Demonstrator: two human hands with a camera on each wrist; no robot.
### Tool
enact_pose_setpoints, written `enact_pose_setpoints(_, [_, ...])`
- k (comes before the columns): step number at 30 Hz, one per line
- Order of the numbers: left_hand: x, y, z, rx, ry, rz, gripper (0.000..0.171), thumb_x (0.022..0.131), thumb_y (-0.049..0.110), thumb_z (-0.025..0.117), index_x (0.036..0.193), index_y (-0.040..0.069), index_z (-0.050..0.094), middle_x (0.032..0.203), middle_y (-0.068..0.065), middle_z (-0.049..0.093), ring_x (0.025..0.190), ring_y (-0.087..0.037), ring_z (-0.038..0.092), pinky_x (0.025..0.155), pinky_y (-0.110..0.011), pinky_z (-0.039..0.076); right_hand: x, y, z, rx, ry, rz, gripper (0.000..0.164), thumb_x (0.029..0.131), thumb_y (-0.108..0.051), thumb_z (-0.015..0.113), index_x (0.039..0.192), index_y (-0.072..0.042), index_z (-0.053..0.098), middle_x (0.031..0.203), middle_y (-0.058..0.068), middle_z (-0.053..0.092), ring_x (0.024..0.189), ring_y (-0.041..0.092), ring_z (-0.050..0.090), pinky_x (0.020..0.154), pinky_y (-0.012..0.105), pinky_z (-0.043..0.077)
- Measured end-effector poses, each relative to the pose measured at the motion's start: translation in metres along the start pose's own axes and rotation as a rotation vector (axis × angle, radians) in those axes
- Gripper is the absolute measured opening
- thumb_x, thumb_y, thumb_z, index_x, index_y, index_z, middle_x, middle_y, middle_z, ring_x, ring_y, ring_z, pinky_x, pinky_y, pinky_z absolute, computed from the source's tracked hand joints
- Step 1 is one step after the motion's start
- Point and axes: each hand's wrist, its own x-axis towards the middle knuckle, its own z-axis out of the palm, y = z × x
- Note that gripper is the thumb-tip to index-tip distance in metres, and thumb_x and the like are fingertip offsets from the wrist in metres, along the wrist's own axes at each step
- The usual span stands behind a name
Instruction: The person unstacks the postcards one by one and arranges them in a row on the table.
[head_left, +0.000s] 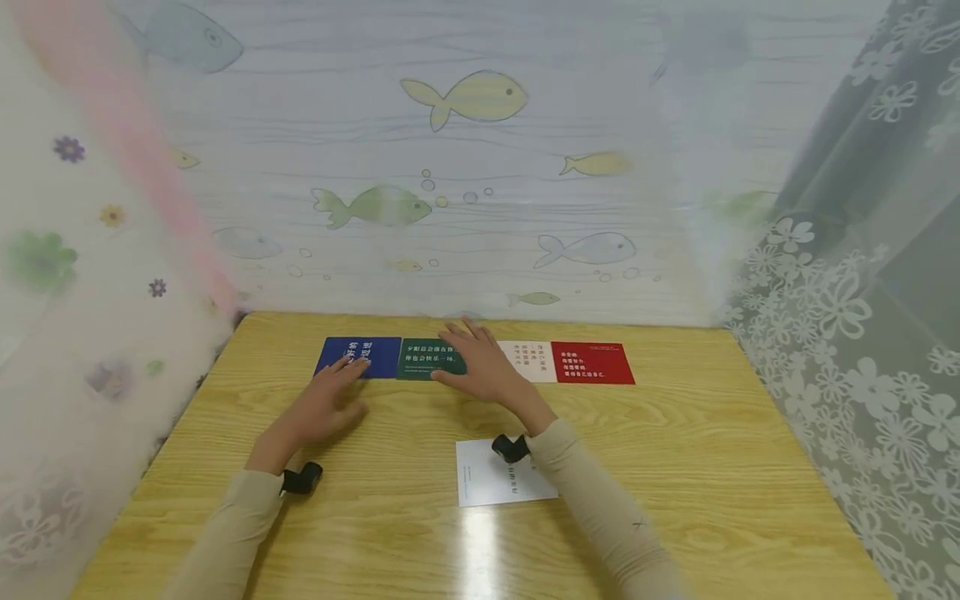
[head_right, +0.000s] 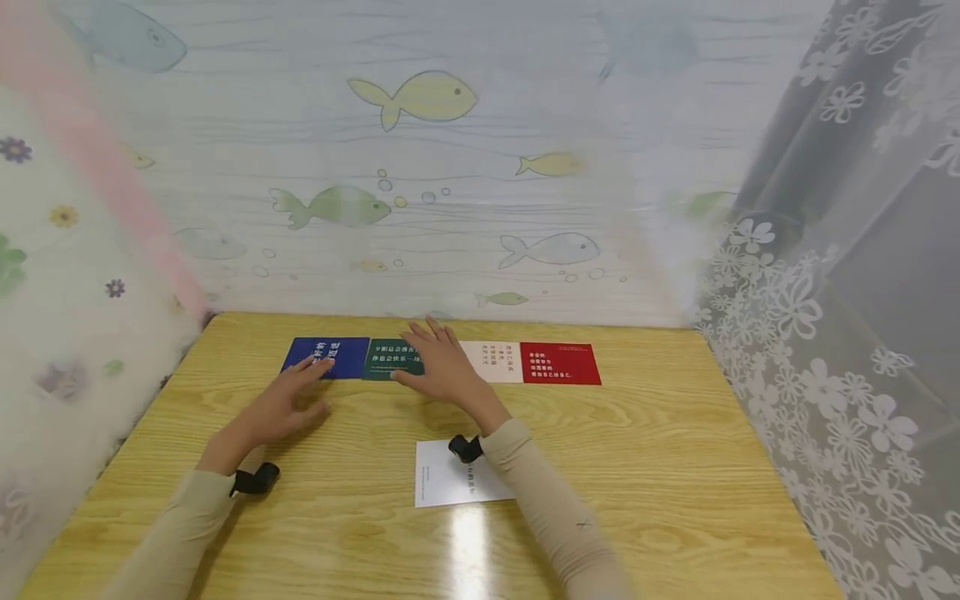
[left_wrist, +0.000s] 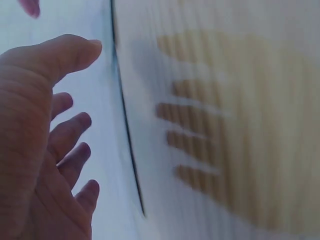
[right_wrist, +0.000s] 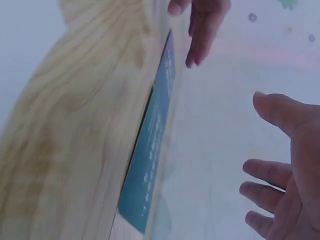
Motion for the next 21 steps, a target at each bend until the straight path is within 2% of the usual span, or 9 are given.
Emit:
enact_pose_setpoints(4, [-0.002,0.026,0.012,0.005,-0.003,0.041,0.064,0.094,0.017,0.070,0.149,-0.006,0.046,0.154,-0.026,0.045,0.146,-0.053,0.030,0.116,-0.072,0.024,-0.026,0.009,-0.005,0.041,0.014,0.014,0.071,0.098,-0.049,0.063,0.156,-0.015,0.042,0.167,0.008,0.030,0.158,0.032,0.012,0.127,0.058,0.011])
enact_pose_setpoints(10, [-0.006,0.062,0.028,0.009,-0.065,0.073,0.062,0.094,0.020,0.070,0.148,-0.002,0.049,0.156,-0.021,0.045,0.149,-0.046,0.030,0.120,-0.064,0.027,-0.070,0.022,-0.003,0.129,-0.004,0.019,0.066,0.097,-0.039,0.068,0.152,-0.008,0.047,0.165,0.011,0.034,0.157,0.035,0.014,0.124,0.063,0.016])
enact_pose_setpoints(16, [-0.008,0.092,0.041,-0.027,-0.142,0.081,0.065,0.095,0.027,0.070,0.152,0.004,0.047,0.159,-0.015,0.043,0.152,-0.039,0.028,0.123,-0.060,0.023,-0.113,0.033,-0.004,0.078,-0.059,0.042,0.073,0.093,-0.044,0.072,0.152,-0.010,0.047,0.165,0.011,0.034,0.157,0.035,0.016,0.123,0.062,0.023])
enact_pose_setpoints(21, [-0.010,0.111,0.049,-0.008,-0.196,0.088,0.069,0.098,0.036,0.067,0.155,0.007,0.043,0.162,-0.011,0.039,0.154,-0.034,0.026,0.125,-0.056,0.022,-0.145,0.040,-0.008,0.023,-0.116,0.062,0.081,0.086,-0.046,0.078,0.152,-0.009,0.047,0.163,0.012,0.037,0.155,0.037,0.020,0.123,0.060,0.025])
